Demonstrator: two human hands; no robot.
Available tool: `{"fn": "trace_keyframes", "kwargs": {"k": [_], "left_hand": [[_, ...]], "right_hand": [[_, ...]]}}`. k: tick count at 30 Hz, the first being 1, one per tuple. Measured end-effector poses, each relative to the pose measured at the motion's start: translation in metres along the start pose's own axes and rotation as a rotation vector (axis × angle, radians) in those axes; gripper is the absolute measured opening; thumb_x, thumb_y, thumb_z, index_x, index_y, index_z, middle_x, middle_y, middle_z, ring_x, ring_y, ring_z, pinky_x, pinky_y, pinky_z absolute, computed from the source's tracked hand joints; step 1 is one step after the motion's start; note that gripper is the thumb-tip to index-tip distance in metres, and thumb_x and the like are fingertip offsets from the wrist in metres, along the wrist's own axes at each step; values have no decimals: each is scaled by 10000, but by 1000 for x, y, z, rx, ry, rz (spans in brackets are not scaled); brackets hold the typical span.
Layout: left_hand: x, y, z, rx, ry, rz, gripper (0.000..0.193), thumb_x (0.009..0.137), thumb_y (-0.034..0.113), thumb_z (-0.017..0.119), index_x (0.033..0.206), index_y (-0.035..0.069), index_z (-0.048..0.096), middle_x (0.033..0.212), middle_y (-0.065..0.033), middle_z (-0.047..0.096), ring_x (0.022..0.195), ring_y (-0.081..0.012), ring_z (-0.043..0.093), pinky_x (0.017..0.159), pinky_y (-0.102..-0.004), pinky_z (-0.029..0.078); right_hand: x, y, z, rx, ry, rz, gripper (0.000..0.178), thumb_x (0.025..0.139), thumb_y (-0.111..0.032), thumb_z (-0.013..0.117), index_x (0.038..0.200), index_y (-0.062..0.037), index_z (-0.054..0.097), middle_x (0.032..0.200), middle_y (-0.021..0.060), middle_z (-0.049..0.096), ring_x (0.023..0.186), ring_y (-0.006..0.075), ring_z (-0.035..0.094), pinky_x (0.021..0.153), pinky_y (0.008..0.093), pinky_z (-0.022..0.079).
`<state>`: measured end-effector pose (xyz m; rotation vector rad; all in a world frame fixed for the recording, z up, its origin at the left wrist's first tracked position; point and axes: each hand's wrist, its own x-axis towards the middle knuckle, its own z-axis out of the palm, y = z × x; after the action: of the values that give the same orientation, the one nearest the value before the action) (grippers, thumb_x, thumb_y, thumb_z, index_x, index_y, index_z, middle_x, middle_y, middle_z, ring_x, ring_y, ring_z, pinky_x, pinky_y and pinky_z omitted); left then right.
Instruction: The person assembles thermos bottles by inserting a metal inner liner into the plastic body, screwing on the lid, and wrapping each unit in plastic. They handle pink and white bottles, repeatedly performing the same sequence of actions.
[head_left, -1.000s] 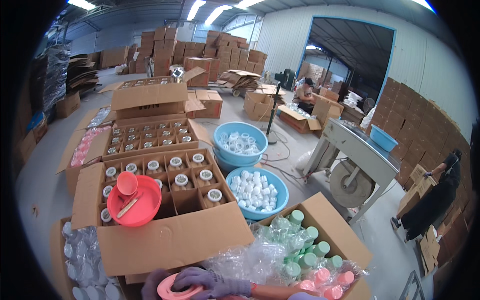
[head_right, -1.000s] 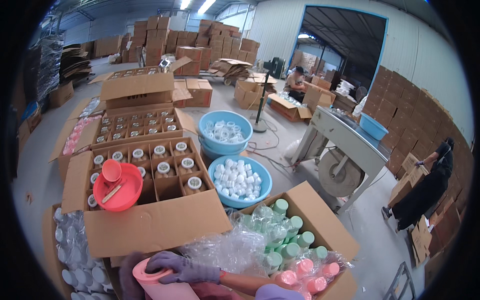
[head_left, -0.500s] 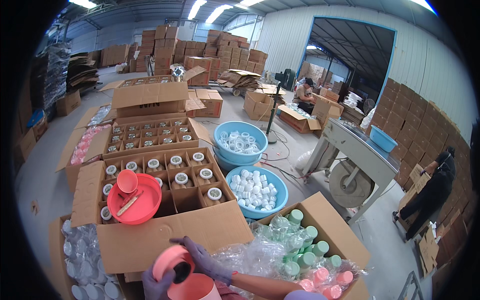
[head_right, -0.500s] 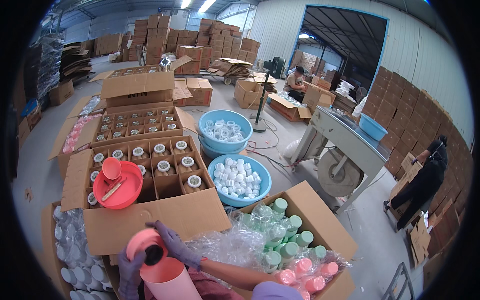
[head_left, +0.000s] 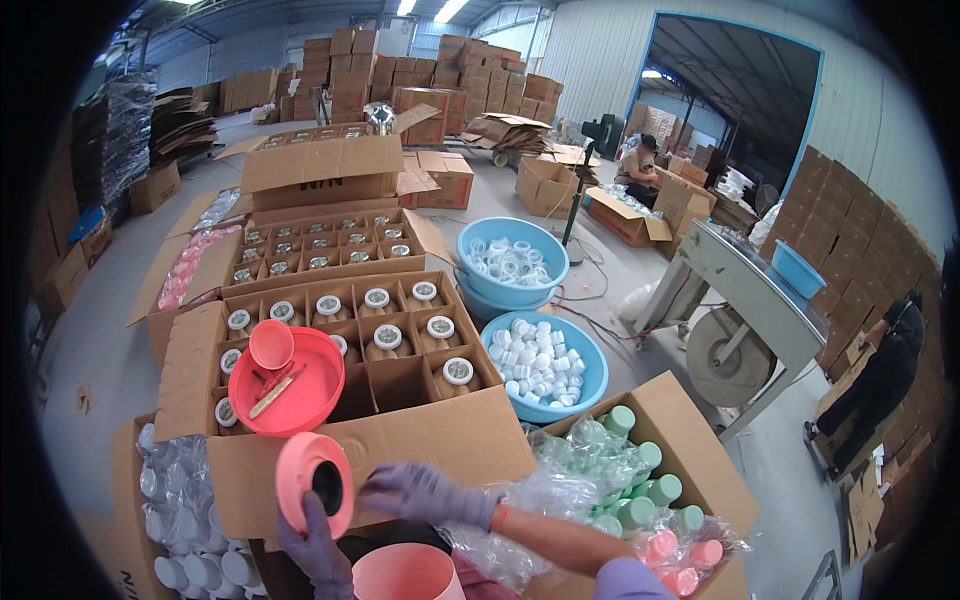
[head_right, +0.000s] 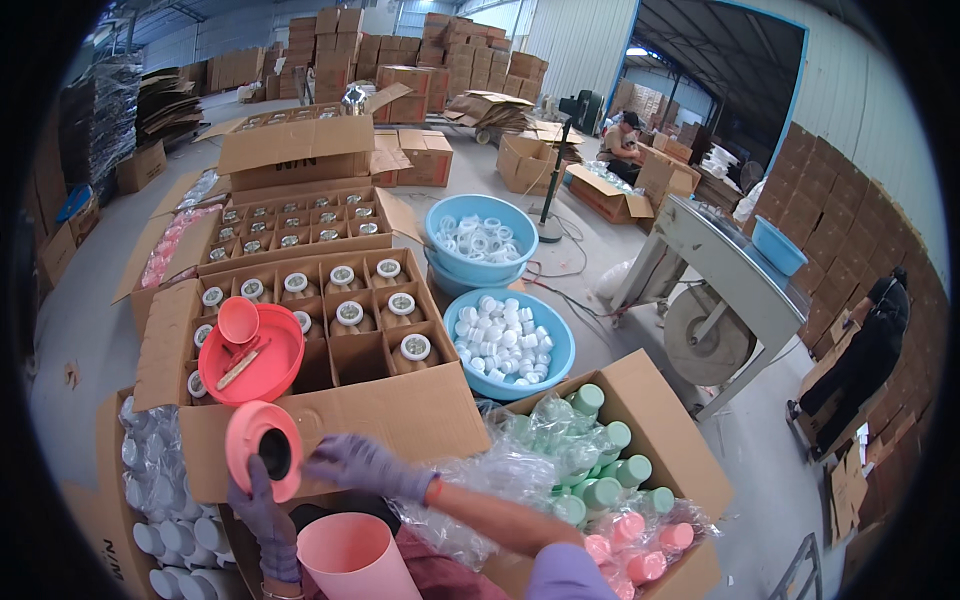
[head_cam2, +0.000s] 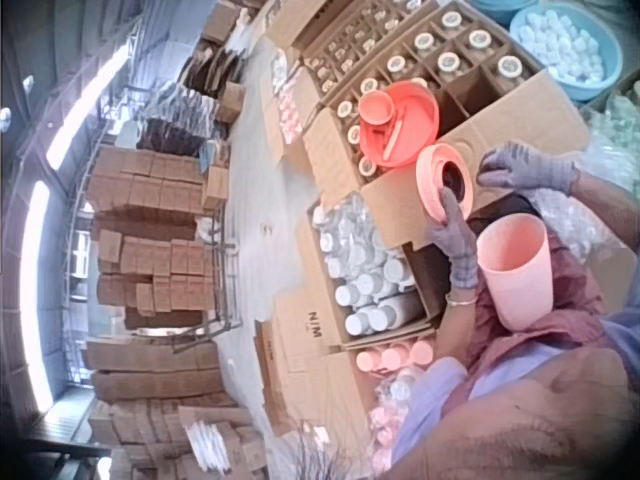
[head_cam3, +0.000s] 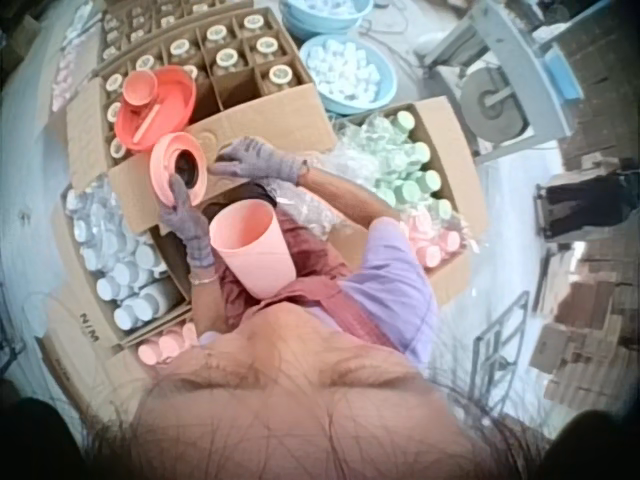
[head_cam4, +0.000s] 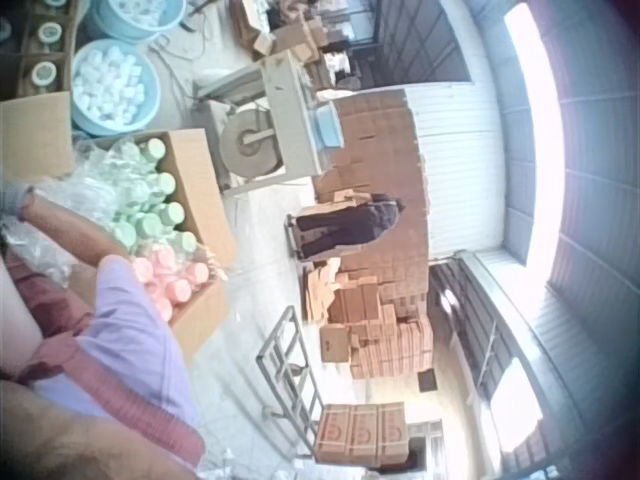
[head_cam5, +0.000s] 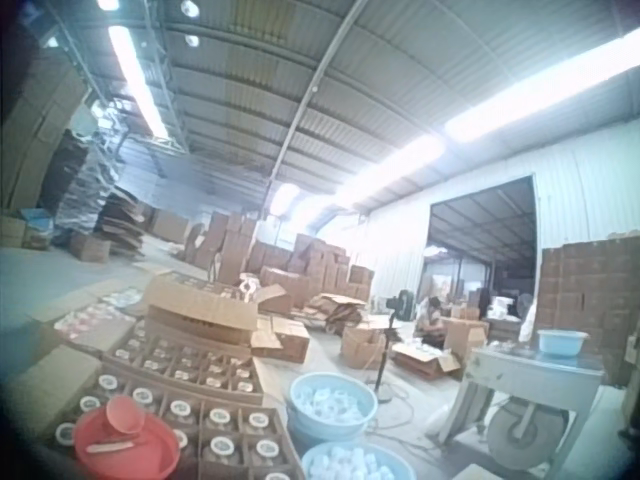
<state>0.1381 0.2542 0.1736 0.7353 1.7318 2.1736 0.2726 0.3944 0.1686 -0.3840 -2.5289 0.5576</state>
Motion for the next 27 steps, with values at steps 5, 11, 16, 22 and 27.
{"fn": "trace_keyframes", "kwargs": {"k": [5, 11, 16, 22, 27], "left_hand": [[0, -10, -13, -157, -155, -163, 317, 995, 193, 599, 1215, -36, 597, 1115, -72, 643, 995, -130, 595, 850, -279, 495], [6, -31, -2, -91, -379, 77, 393, 1015, 243, 556, 1304, -22, 525, 1212, -110, 614, 1080, -187, 614, 948, -321, 509], [22, -35, 28, -860, -551, -590, 522, 1005, 397, 526, 1391, 50, 469, 1322, -169, 576, 1204, -342, 584, 1039, -502, 466], [45, -18, 75, -784, -977, -573, 544, 999, 431, 511, 1405, 71, 474, 1330, -119, 558, 1257, -300, 538, 1077, -537, 421], [43, -35, 47, 163, -766, 596, 560, 955, 153, 588, 1462, 33, 381, 1400, -105, 510, 1308, -201, 480, 1065, -360, 421]], "right_hand": [[21, 152, -53, -673, 279, 494, 421, 768, -319, 722, 1146, -164, 619, 1154, 160, 596, 1076, 363, 591, 837, 489, 510], [-2, 214, -61, -496, 15, 693, 718, 751, -301, 772, 1396, -200, 472, 1152, 197, 599, 1085, 398, 587, 912, 497, 505], [36, 140, -106, -498, 391, 435, 745, 689, -259, 810, 1357, -136, 505, 1055, 171, 568, 1037, 389, 549, 904, 490, 452], [24, -27, -121, -615, 449, -186, 649, 639, -349, 830, 1223, -164, 615, 1158, 116, 502, 1096, 352, 495, 1071, 588, 383], [-24, -73, -74, -249, 79, -234, 587, 734, -519, 771, 1203, -193, 634, 1431, 115, 446, 1367, 361, 364, 1139, 643, 219]]}}
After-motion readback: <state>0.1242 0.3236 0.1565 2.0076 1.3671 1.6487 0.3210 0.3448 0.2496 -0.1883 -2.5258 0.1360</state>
